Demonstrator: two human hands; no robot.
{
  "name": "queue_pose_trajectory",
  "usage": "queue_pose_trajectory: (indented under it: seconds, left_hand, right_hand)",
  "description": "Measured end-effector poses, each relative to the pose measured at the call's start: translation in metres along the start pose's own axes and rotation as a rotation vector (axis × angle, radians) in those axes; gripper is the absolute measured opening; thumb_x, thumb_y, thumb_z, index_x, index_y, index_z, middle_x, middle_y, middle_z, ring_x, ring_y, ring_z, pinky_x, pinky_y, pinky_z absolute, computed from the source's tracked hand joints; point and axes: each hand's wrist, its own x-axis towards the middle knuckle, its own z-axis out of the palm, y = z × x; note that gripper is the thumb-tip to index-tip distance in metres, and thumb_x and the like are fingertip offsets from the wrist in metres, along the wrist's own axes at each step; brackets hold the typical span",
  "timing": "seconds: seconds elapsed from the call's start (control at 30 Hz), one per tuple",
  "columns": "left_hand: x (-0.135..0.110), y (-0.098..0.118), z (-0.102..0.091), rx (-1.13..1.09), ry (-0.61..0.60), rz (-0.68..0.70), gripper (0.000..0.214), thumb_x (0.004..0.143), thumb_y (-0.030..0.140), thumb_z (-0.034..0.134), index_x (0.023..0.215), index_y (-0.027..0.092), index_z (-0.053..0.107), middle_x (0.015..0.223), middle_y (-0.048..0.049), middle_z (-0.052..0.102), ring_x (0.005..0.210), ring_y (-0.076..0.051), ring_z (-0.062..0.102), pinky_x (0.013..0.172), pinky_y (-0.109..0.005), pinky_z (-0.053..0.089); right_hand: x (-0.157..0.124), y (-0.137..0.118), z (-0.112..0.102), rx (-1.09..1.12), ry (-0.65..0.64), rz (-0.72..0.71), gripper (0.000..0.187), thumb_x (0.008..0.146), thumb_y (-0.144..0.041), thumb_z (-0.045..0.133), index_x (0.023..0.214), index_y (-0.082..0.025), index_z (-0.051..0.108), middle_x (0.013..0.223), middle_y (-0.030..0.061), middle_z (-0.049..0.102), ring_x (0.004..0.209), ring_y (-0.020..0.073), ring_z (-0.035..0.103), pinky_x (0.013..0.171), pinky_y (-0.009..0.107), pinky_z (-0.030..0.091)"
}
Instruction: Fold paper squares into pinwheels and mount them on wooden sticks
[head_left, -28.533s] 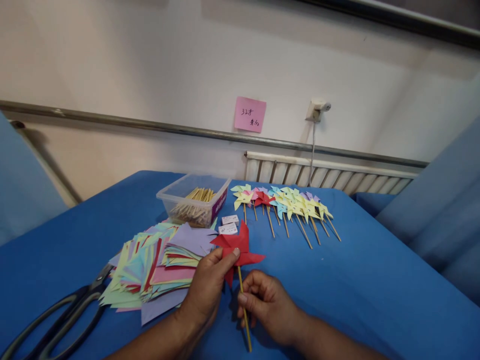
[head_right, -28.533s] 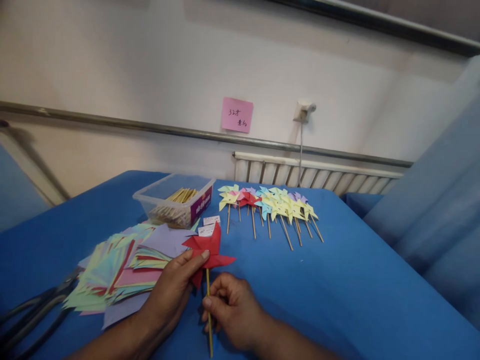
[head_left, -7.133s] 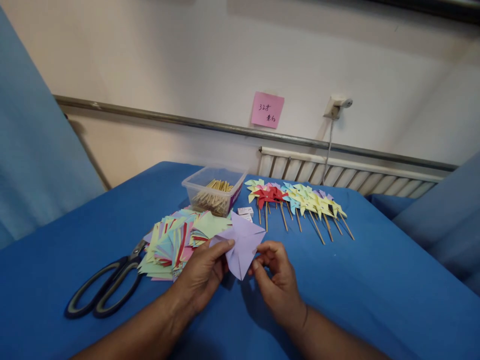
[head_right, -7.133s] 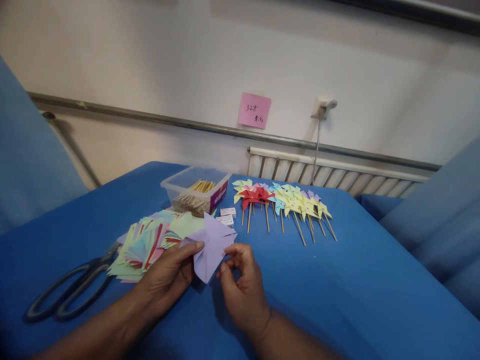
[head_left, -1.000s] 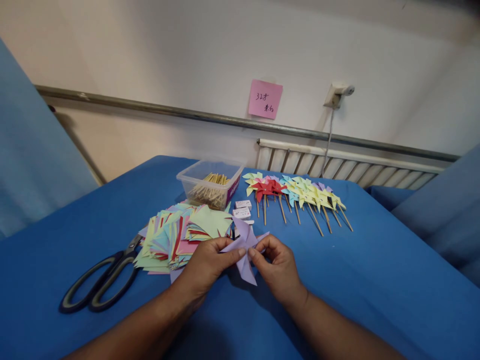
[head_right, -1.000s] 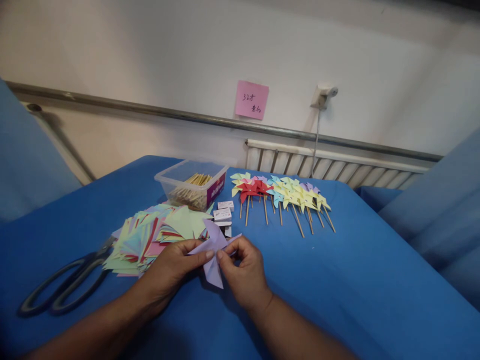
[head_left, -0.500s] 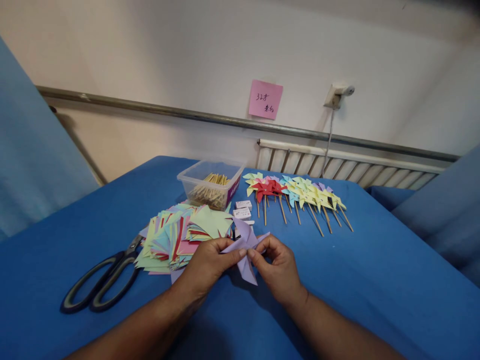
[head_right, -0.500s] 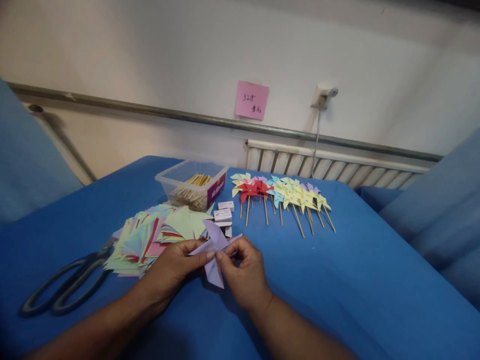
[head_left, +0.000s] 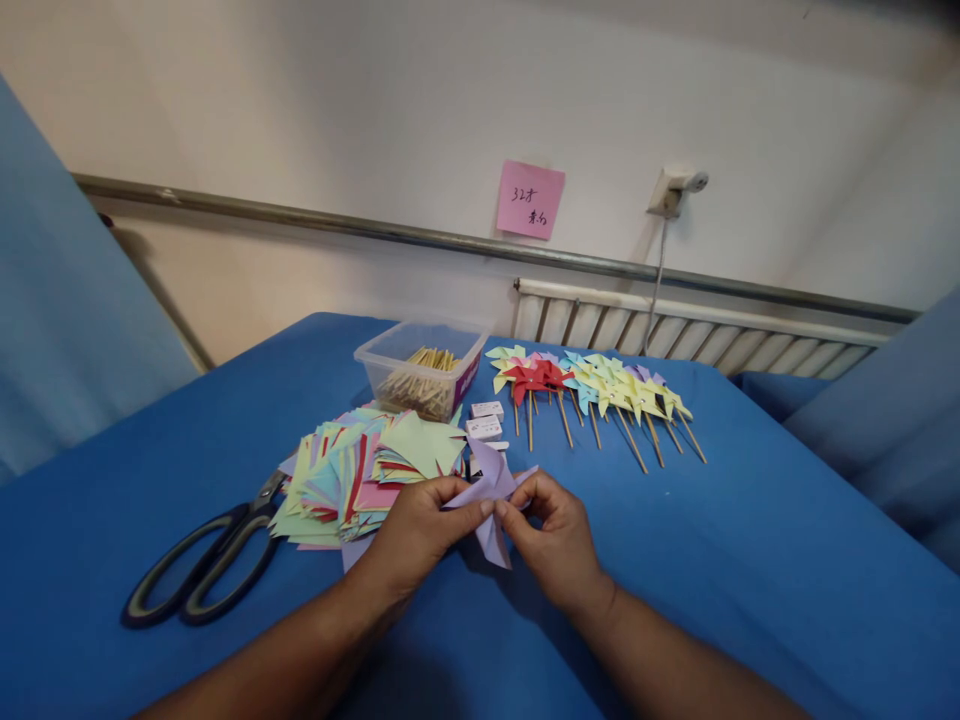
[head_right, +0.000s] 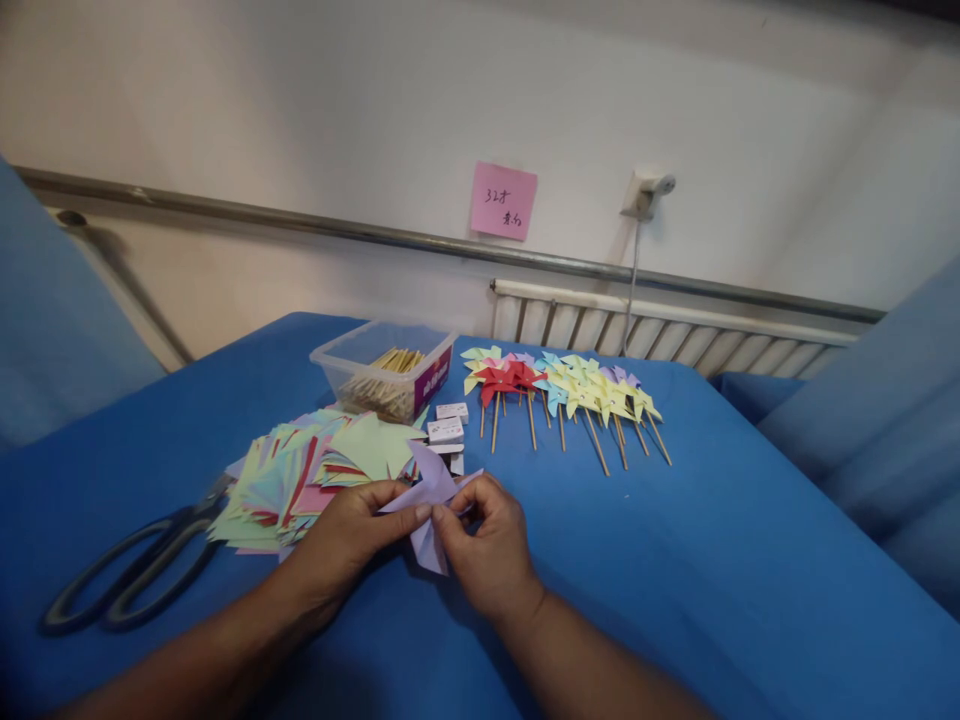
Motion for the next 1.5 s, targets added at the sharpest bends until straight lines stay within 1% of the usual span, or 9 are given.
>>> queue_pose_trajectory:
  seconds: [0.13,0.23,0.27,0.37,0.47,0.63,0.97,1.17,1.5]
  left_hand:
    - [0.001,-0.001,0.002,0.017,0.032,0.033,0.026,0.062,0.039,0.071,0.068,0.014,0.063,0.060,0.0003,0.064,0.056,-0.015,0.057,0.053,-0.022,0.041]
    - [0.002,-0.002,0.003,-0.028,0.049,0.037,0.024,0.062,0.036,0.071,0.067,0.014,0.063,0.060,0.0005,0.064,0.055,-0.014,0.056,0.053,-0.022,0.041]
    - [0.002,-0.002,0.004,-0.050,0.051,0.034,0.023,0.063,0.035,0.070,0.068,0.014,0.063,0.061,-0.0001,0.064,0.055,-0.014,0.056,0.053,-0.023,0.041]
    - [0.001,-0.003,0.005,-0.107,0.051,0.032,0.023,0.066,0.034,0.069,0.074,0.013,0.063,0.065,-0.0027,0.066,0.057,-0.015,0.057,0.056,-0.024,0.042]
    - [0.000,-0.003,0.005,-0.142,0.052,0.034,0.024,0.067,0.035,0.068,0.076,0.013,0.063,0.067,-0.0039,0.067,0.059,-0.015,0.058,0.058,-0.025,0.043]
    - [0.000,-0.006,0.006,-0.158,0.043,0.035,0.024,0.066,0.034,0.069,0.075,0.014,0.061,0.067,-0.0036,0.067,0.060,-0.016,0.059,0.060,-0.027,0.044]
    - [0.007,-0.015,0.006,-0.101,0.005,0.044,0.023,0.067,0.035,0.068,0.072,0.014,0.061,0.066,-0.0035,0.067,0.059,-0.016,0.059,0.058,-0.026,0.043]
    - [0.004,-0.011,0.004,-0.091,-0.041,0.053,0.023,0.066,0.032,0.069,0.078,0.014,0.061,0.069,-0.0031,0.067,0.062,-0.016,0.059,0.061,-0.027,0.043]
    - [0.004,-0.006,0.003,-0.071,-0.052,0.027,0.022,0.063,0.032,0.071,0.071,0.014,0.061,0.062,-0.0004,0.065,0.057,-0.013,0.055,0.056,-0.023,0.040]
  right_hand:
    - [-0.002,0.002,0.001,0.020,-0.009,-0.003,0.016,0.072,-0.019,0.062,0.061,-0.017,0.050,0.062,-0.0028,0.051,0.058,0.0105,0.047,0.055,0.022,0.040]
    - [-0.002,0.003,0.004,0.172,-0.019,0.062,0.011,0.072,-0.020,0.063,0.072,-0.018,0.052,0.067,-0.0031,0.054,0.059,0.0104,0.050,0.055,0.022,0.042]
    - [-0.002,0.003,0.005,0.250,-0.010,0.087,0.015,0.072,-0.020,0.064,0.081,-0.019,0.053,0.072,-0.0027,0.056,0.061,0.0108,0.053,0.057,0.022,0.043]
    - [-0.001,0.004,0.007,0.465,0.013,0.138,0.046,0.069,-0.020,0.069,0.109,-0.023,0.045,0.084,-0.0017,0.060,0.071,0.0126,0.058,0.063,0.024,0.047]
    - [0.002,0.005,0.008,0.586,-0.036,0.185,0.062,0.068,-0.021,0.071,0.121,-0.023,0.037,0.082,-0.0011,0.064,0.073,0.0138,0.060,0.068,0.026,0.048]
    - [0.002,0.004,0.006,0.601,-0.070,0.247,0.061,0.068,-0.023,0.072,0.119,-0.018,0.039,0.084,0.0031,0.068,0.074,0.0161,0.063,0.070,0.030,0.049]
    - [0.004,0.001,0.007,0.520,-0.029,0.252,0.055,0.066,-0.020,0.069,0.114,-0.015,0.042,0.078,0.0018,0.067,0.065,0.0146,0.061,0.062,0.028,0.049]
    - [0.007,0.001,0.006,0.487,-0.041,0.250,0.048,0.066,-0.016,0.067,0.109,-0.016,0.045,0.070,-0.0028,0.064,0.059,0.0114,0.058,0.056,0.023,0.046]
    - [0.007,0.001,0.005,0.499,-0.116,0.220,0.047,0.065,-0.013,0.066,0.107,-0.018,0.045,0.066,-0.0065,0.060,0.055,0.0092,0.055,0.053,0.021,0.042]
